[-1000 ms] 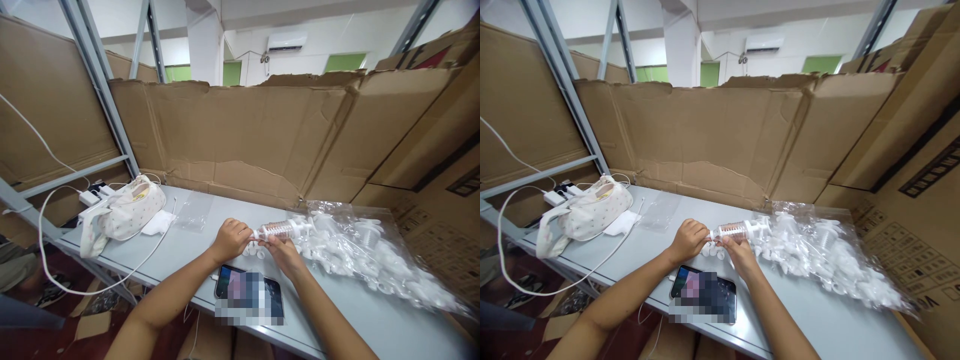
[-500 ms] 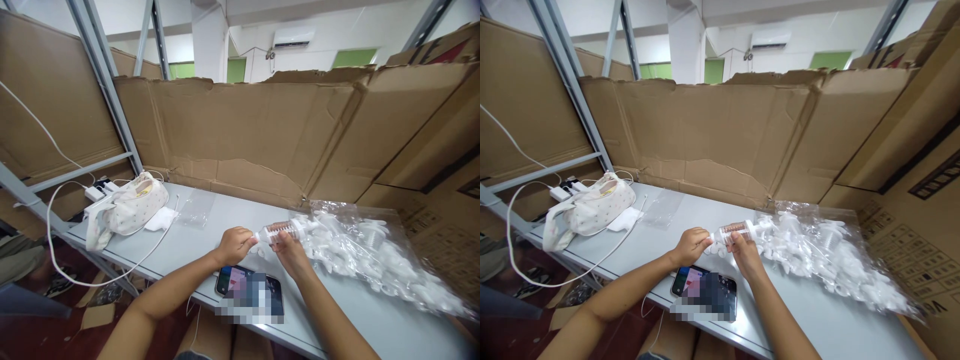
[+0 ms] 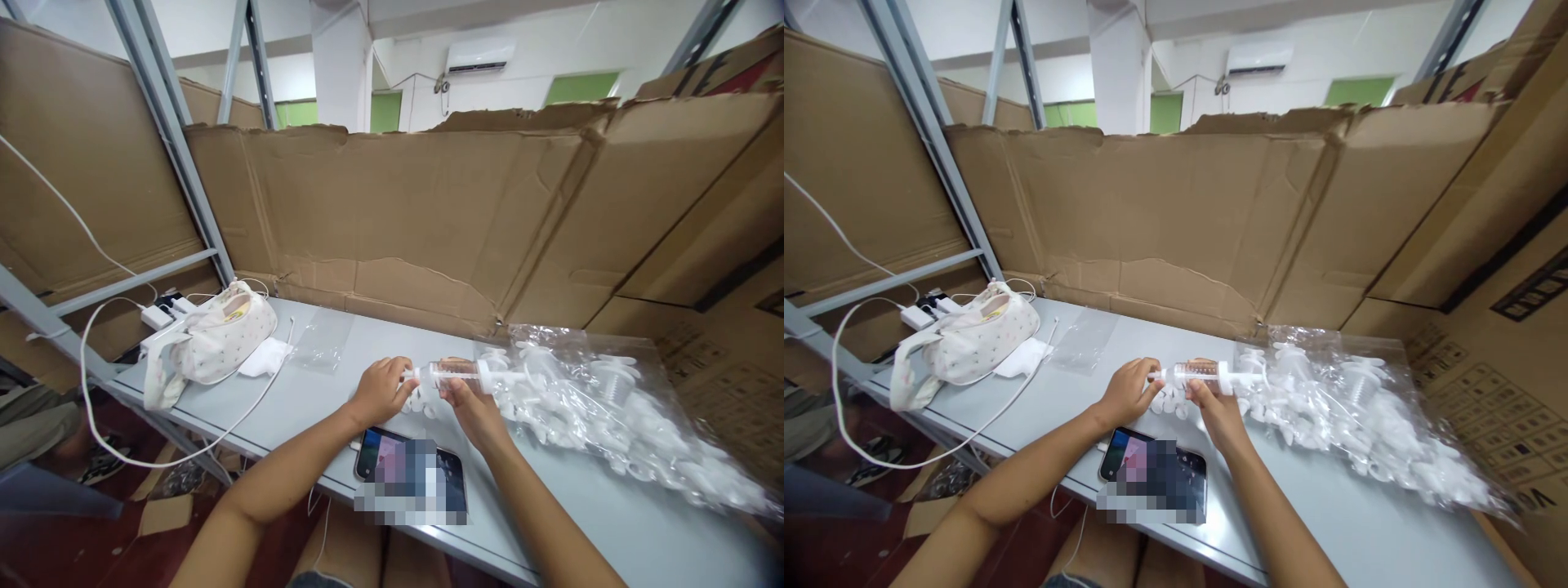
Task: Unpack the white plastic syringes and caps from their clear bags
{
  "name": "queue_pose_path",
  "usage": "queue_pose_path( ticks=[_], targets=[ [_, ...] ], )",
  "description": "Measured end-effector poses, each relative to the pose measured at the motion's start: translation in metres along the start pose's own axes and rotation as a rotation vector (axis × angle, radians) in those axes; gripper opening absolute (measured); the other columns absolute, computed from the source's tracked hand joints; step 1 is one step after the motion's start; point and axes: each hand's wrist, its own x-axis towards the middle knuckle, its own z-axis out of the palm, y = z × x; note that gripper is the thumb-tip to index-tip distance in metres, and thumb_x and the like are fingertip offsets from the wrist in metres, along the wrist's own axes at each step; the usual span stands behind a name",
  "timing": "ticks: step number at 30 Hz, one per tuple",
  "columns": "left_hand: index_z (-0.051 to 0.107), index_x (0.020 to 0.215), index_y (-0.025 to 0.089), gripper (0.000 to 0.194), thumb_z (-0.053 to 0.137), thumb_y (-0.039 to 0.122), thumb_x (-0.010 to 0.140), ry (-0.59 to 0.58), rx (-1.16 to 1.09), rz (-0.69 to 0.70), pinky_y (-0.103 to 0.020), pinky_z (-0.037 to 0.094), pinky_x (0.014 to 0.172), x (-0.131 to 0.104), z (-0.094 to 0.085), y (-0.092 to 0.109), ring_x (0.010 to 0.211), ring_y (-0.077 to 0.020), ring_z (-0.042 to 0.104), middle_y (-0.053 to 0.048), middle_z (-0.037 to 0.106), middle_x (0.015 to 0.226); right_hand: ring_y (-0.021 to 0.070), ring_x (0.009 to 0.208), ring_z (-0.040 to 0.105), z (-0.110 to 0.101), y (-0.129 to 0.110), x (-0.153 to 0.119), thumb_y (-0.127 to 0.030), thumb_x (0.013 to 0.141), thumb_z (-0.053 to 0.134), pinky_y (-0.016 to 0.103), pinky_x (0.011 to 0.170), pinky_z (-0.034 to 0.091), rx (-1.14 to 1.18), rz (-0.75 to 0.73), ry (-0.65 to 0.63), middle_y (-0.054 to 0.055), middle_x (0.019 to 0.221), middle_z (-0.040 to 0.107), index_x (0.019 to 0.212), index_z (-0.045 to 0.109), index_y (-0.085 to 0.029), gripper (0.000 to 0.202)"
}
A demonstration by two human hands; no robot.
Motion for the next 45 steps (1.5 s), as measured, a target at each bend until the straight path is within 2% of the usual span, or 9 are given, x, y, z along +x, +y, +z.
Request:
queue_pose_path(
  ticks=[5, 11, 16, 21, 24, 29, 33, 41, 45],
  targets=[
    [0.053, 0.107, 0.013, 0.038, 0.034, 0.044, 0.095, 0.018, 0.45, 0.126, -0.035, 0.043, 0.072, -0.001, 0.01, 0.004, 0.082, -0.023, 0.061, -0.011, 0.065, 0.089, 0.0143, 0.053, 0.046, 0.009, 0.011, -0.006, -0.051, 0.07, 0.07, 0.028, 0.051, 0.038, 0.067, 0.025, 0.003, 0.0, 0.063, 0.057, 0.09, 0.062, -0.021, 0.037],
    [0.05, 0.103, 0.013, 0.042, 0.031, 0.05, 0.095, -0.282, 0.421, -0.012, -0.033, 0.047, 0.066, -0.002, 0.007, 0.008, 0.075, -0.0245, 0.065, -0.01, 0.068, 0.08, 0.0099, 0.043, 0.04, 0.006, 0.019, -0.005, -0.045, 0.072, 0.072, 0.024, 0.043, 0.029, 0.069, 0.038, 0.038, -0.002, 0.05, 0.054, 0.073, 0.062, -0.017, 0.03],
    [0.053, 0.102, 0.016, 0.041, 0.037, 0.052, 0.093, -0.436, -0.116, -0.076, -0.029, 0.044, 0.066, -0.003, -0.007, 0.006, 0.074, -0.0199, 0.06, -0.006, 0.064, 0.08, 0.0113, 0.048, 0.048, -0.006, 0.016, -0.004, -0.043, 0.069, 0.075, 0.024, 0.045, 0.033, 0.007, 0.028, -0.097, 0.0, 0.064, 0.062, 0.09, 0.064, -0.017, 0.035],
    [0.05, 0.083, 0.016, 0.061, 0.031, 0.074, 0.083, -0.753, -0.925, -0.14, -0.022, 0.026, 0.047, -0.004, -0.009, 0.001, 0.046, -0.0083, 0.025, 0.007, 0.027, 0.054, 0.0134, 0.05, 0.05, -0.014, 0.009, -0.004, -0.047, 0.069, 0.073, 0.025, 0.046, 0.034, 0.002, 0.031, -0.289, -0.001, 0.061, 0.061, 0.1, 0.062, -0.019, 0.043],
    [0.051, 0.084, 0.016, 0.059, 0.032, 0.072, 0.084, -0.616, -0.869, -0.169, -0.022, 0.028, 0.05, -0.002, -0.006, 0.001, 0.05, -0.0091, 0.029, 0.006, 0.031, 0.056, 0.014, 0.05, 0.05, -0.014, 0.009, -0.002, -0.046, 0.071, 0.072, 0.026, 0.046, 0.034, -0.038, 0.013, -0.219, -0.001, 0.06, 0.061, 0.098, 0.062, -0.019, 0.04],
    [0.052, 0.108, 0.019, 0.036, 0.043, 0.049, 0.09, -0.254, -0.131, -0.125, -0.029, 0.04, 0.073, 0.001, 0.0, 0.002, 0.078, -0.0195, 0.055, -0.004, 0.06, 0.085, 0.012, 0.046, 0.045, -0.006, 0.011, -0.001, -0.046, 0.074, 0.07, 0.026, 0.045, 0.036, -0.029, -0.001, -0.028, -0.001, 0.053, 0.058, 0.086, 0.063, -0.017, 0.032],
    [0.05, 0.097, 0.018, 0.035, 0.037, 0.05, 0.091, -0.337, -0.069, -0.112, -0.031, 0.039, 0.071, -0.002, -0.001, 0.003, 0.075, -0.0212, 0.054, -0.004, 0.056, 0.076, 0.011, 0.043, 0.045, 0.001, 0.004, -0.005, -0.045, 0.071, 0.073, 0.024, 0.04, 0.032, 0.021, 0.05, 0.008, -0.002, 0.053, 0.057, 0.085, 0.063, -0.016, 0.033],
    [0.027, 0.067, 0.022, 0.06, 0.024, 0.081, 0.078, -0.833, -1.05, -0.218, -0.024, 0.019, 0.047, -0.005, -0.006, 0.008, 0.047, -0.008, 0.013, 0.009, 0.014, 0.053, 0.0101, 0.042, 0.047, -0.004, -0.007, -0.01, -0.048, 0.059, 0.078, 0.023, 0.038, 0.032, 0.089, 0.049, -0.14, 0.002, 0.066, 0.064, 0.09, 0.064, -0.018, 0.046],
    [0.048, 0.088, 0.018, 0.051, 0.028, 0.065, 0.089, -0.333, -0.571, -0.155, -0.025, 0.035, 0.059, -0.002, -0.002, 0.004, 0.057, -0.0121, 0.041, 0.002, 0.045, 0.065, 0.0127, 0.044, 0.049, -0.006, 0.005, -0.007, -0.043, 0.07, 0.073, 0.025, 0.041, 0.035, 0.012, -0.046, -0.033, -0.001, 0.056, 0.06, 0.095, 0.064, -0.018, 0.037]
  ],
)
